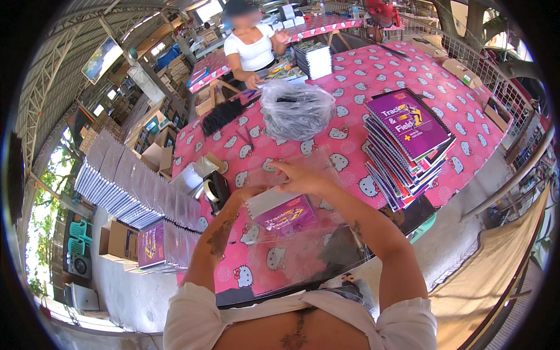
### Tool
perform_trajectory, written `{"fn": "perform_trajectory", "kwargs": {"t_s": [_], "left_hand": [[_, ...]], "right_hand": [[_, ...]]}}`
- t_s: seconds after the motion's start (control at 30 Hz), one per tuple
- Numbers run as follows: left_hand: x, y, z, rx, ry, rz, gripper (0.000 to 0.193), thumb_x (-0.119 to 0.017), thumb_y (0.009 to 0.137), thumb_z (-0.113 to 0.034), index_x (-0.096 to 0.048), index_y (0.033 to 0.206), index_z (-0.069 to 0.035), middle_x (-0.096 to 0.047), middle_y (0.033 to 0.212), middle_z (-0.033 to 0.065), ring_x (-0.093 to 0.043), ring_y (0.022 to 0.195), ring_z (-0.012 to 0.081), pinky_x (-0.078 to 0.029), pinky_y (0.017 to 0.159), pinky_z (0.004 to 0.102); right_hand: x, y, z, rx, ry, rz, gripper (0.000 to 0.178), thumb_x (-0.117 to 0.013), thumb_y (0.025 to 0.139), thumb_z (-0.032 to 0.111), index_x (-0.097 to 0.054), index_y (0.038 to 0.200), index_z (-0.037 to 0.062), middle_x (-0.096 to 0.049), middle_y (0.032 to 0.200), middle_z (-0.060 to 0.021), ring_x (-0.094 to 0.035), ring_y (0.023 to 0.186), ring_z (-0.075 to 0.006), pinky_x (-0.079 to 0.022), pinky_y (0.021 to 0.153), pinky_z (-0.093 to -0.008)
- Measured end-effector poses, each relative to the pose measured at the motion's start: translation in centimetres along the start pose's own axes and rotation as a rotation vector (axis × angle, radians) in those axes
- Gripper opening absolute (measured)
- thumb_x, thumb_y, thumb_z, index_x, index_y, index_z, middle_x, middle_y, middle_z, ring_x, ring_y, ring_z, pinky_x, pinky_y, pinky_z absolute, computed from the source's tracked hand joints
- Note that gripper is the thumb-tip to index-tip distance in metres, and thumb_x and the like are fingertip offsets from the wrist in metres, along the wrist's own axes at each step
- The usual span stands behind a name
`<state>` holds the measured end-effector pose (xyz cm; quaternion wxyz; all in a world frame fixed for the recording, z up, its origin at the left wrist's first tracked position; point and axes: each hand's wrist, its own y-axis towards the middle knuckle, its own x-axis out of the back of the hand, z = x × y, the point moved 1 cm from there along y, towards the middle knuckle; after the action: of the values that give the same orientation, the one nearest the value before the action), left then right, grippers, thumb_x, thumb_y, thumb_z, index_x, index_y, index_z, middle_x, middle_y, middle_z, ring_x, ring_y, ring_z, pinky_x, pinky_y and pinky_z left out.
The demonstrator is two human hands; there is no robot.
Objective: The person places notebooks into plastic sleeves, peels the adhesive backing off the sleeves, and seals the bags on a table before stacking the finished items.
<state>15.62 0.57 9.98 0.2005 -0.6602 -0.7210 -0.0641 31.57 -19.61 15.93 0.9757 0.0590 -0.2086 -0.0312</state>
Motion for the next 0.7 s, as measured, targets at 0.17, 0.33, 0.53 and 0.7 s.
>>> {"fn": "perform_trajectory", "kwargs": {"t_s": [0.17, 0.33, 0.53, 0.7], "left_hand": [[-5.6, -0.4, -15.7, 0.031, 0.625, -0.135, 0.048, -0.07, 0.083, -0.037, -0.062, 0.114, 0.0, -0.067, 0.106, 0.0165, -0.064, 0.101, 0.0231, -0.049, 0.084, 0.0389], [-9.5, -5.6, -14.3, -0.423, 1.375, -0.822, 0.055, -0.077, 0.072, -0.039, -0.06, 0.099, 0.006, -0.064, 0.102, 0.0228, -0.063, 0.096, 0.037, -0.05, 0.087, 0.0478], [-9.4, -1.2, -16.5, -0.077, 1.004, -0.431, 0.068, -0.084, 0.063, -0.046, -0.059, 0.102, 0.004, -0.064, 0.099, 0.0229, -0.064, 0.091, 0.0394, -0.052, 0.081, 0.0489], [-11.4, -10.1, -12.0, -0.079, 0.298, -0.797, 0.072, -0.088, 0.069, -0.04, -0.054, 0.118, 0.0, -0.066, 0.104, 0.0129, -0.067, 0.094, 0.0303, -0.054, 0.082, 0.0405]], "right_hand": [[2.0, -3.2, 0.3, -0.048, 0.004, -0.061, 0.072, -0.071, 0.086, 0.019, -0.036, 0.149, 0.014, -0.051, 0.126, -0.0134, -0.059, 0.104, -0.0265, -0.047, 0.092, -0.0425], [-3.8, -8.5, 8.0, 0.412, -0.569, -0.455, 0.05, -0.07, 0.083, 0.017, -0.054, 0.13, 0.0142, -0.057, 0.118, -0.0146, -0.056, 0.11, -0.0399, -0.043, 0.096, -0.0533], [-15.9, -10.5, -4.5, -0.33, 1.462, 0.338, 0.055, -0.067, 0.089, 0.046, -0.054, 0.13, 0.0123, -0.063, 0.124, -0.009, -0.056, 0.119, -0.0289, -0.046, 0.099, -0.0509], [-10.6, -9.0, -7.7, -0.034, 1.799, -0.273, 0.057, -0.063, 0.093, 0.044, -0.048, 0.135, 0.0088, -0.062, 0.125, -0.0116, -0.059, 0.115, -0.031, -0.049, 0.097, -0.0522]]}}
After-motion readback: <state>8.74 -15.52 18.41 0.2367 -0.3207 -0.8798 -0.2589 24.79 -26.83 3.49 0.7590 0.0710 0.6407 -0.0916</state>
